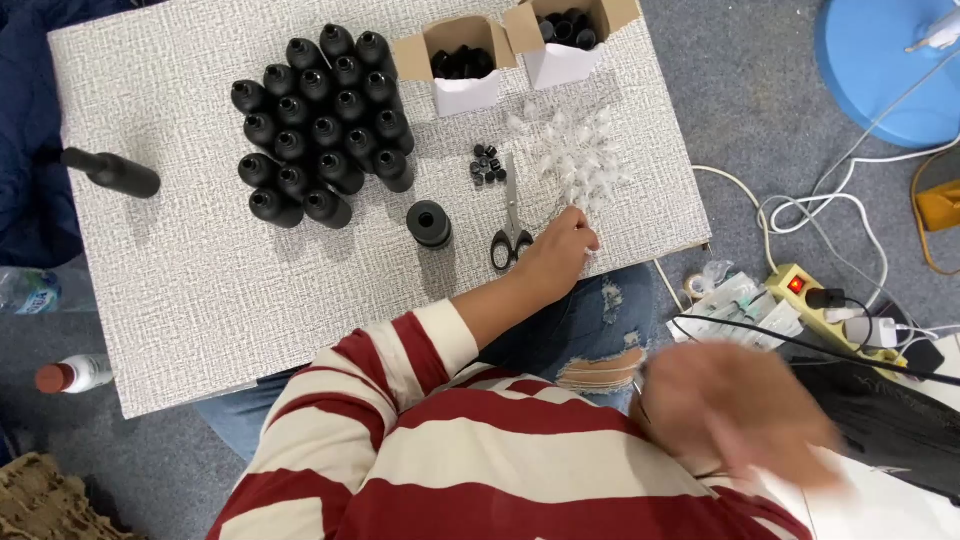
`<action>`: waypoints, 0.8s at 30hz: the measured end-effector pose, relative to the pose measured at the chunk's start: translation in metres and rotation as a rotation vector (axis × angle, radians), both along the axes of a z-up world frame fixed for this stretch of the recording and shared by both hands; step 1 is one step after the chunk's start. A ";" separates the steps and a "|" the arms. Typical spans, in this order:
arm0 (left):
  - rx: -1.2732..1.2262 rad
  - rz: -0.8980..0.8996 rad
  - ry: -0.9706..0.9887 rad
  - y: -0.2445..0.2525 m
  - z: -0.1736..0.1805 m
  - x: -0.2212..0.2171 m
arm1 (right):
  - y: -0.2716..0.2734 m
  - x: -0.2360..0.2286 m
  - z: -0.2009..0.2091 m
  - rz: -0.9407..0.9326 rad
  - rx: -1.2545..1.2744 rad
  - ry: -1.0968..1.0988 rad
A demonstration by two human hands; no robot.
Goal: Assembling black perfume bottles by trimming sprayer tubes with scissors and fitting them into the bottles.
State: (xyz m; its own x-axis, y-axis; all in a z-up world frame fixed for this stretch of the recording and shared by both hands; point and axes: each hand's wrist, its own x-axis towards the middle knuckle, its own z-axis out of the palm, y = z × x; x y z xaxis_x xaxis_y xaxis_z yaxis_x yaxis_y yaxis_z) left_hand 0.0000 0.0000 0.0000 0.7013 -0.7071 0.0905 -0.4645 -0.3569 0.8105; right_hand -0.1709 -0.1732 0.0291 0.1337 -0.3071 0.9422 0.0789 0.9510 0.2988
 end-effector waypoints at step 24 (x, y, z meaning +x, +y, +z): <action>-0.516 0.238 0.353 0.130 0.053 -0.055 | 0.133 0.096 0.003 -1.014 -1.147 1.288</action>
